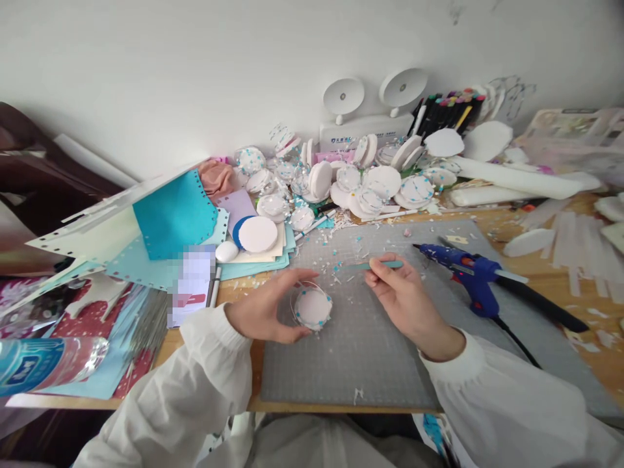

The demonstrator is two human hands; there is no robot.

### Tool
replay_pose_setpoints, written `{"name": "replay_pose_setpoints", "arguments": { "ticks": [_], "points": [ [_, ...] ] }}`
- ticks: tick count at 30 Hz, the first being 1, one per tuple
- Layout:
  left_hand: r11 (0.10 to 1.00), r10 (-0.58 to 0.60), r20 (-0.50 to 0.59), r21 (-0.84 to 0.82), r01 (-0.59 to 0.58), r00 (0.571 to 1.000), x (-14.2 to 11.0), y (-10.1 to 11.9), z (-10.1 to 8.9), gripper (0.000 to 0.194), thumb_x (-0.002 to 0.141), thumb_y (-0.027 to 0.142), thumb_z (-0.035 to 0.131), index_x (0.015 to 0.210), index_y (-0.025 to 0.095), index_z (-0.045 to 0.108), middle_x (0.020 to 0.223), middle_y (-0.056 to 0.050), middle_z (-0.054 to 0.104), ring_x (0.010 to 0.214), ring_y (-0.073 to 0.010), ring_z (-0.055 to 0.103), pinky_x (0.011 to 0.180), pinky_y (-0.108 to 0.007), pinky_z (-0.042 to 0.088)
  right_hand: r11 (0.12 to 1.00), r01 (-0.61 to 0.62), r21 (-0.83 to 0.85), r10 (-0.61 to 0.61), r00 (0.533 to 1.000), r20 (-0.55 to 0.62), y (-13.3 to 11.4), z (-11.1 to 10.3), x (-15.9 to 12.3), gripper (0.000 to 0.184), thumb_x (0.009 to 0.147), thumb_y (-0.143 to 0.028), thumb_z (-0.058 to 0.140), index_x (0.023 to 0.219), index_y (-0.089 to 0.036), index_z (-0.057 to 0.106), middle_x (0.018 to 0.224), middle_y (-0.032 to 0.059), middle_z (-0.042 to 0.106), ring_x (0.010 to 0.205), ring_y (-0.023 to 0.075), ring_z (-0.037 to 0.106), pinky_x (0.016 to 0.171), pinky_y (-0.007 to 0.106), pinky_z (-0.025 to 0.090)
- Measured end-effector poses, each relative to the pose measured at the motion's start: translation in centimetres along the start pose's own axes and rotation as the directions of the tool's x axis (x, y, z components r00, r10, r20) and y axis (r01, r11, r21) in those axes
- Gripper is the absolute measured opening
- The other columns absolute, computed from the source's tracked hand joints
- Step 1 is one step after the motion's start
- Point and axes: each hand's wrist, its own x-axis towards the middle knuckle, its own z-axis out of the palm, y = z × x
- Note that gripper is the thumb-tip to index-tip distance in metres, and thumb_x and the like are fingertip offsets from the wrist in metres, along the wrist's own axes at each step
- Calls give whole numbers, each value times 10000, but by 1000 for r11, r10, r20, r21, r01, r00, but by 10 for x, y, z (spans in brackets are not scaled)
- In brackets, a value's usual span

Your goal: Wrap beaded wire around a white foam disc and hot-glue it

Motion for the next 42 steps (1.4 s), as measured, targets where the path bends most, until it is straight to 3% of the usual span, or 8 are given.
{"name": "replay_pose_setpoints", "arguments": {
  "ticks": [8,11,14,16,18,23,29,42],
  "points": [
    [998,-69,65,13,68,996,7,-11,-4,929,626,365,792,1388,192,290,1347,-167,463,1203,-318,498,1015,-481,413,998,66,-19,-65,997,36,-4,0,-4,242,603,-298,828,689,-249,607,620,-37,564,569,106,482,539,274,405],
    [987,-116,-136,99,130,984,-5,-2,3,860,637,432,790,1330,196,339,1280,-152,488,1137,-299,521,966,-478,441,994,103,-33,-101,994,51,-9,0,-6,231,618,-296,822,680,-253,604,627,-38,556,576,107,477,550,277,404],
    [954,-163,-453,153,256,877,-26,13,19,452,768,354,701,1114,182,468,1005,-78,566,902,-206,566,808,-374,501,996,88,-20,-86,994,67,-13,0,-8,217,628,-280,818,687,-267,610,631,-38,552,586,111,481,570,283,414],
    [943,-147,-543,174,282,827,-42,25,34,152,852,252,585,960,188,499,866,-41,559,803,-173,554,720,-319,497,999,39,-19,-37,993,109,-12,0,-9,211,636,-295,814,693,-274,612,639,-34,557,602,120,498,589,291,428],
    [950,-127,-468,197,244,874,-57,35,49,66,868,188,521,934,193,525,866,-53,582,826,-181,572,718,-312,503,999,-29,-38,35,983,180,-9,1,-10,215,643,-323,809,688,-267,607,647,-32,567,628,126,519,614,295,441],
    [925,-38,-247,357,128,968,-70,42,75,313,858,197,526,1171,198,530,1196,-114,610,1104,-250,561,934,-418,474,987,-130,-90,153,929,337,3,7,-16,243,651,-321,807,680,-231,584,635,-40,607,618,111,541,633,280,431],
    [900,16,-33,436,0,999,-59,36,79,454,871,278,526,1304,152,469,1377,-137,521,1303,-283,442,1052,-472,413,989,-96,-114,133,913,386,8,16,-21,218,678,-295,793,704,-218,591,635,-56,604,604,81,540,607,239,419],
    [863,6,-139,501,65,990,-66,31,65,383,889,249,503,1256,141,519,1281,-154,600,1198,-284,547,983,-479,479,988,-60,-141,97,957,273,7,14,-14,283,641,-353,806,686,-229,555,596,-50,591,585,105,533,577,259,429]
  ]
}}
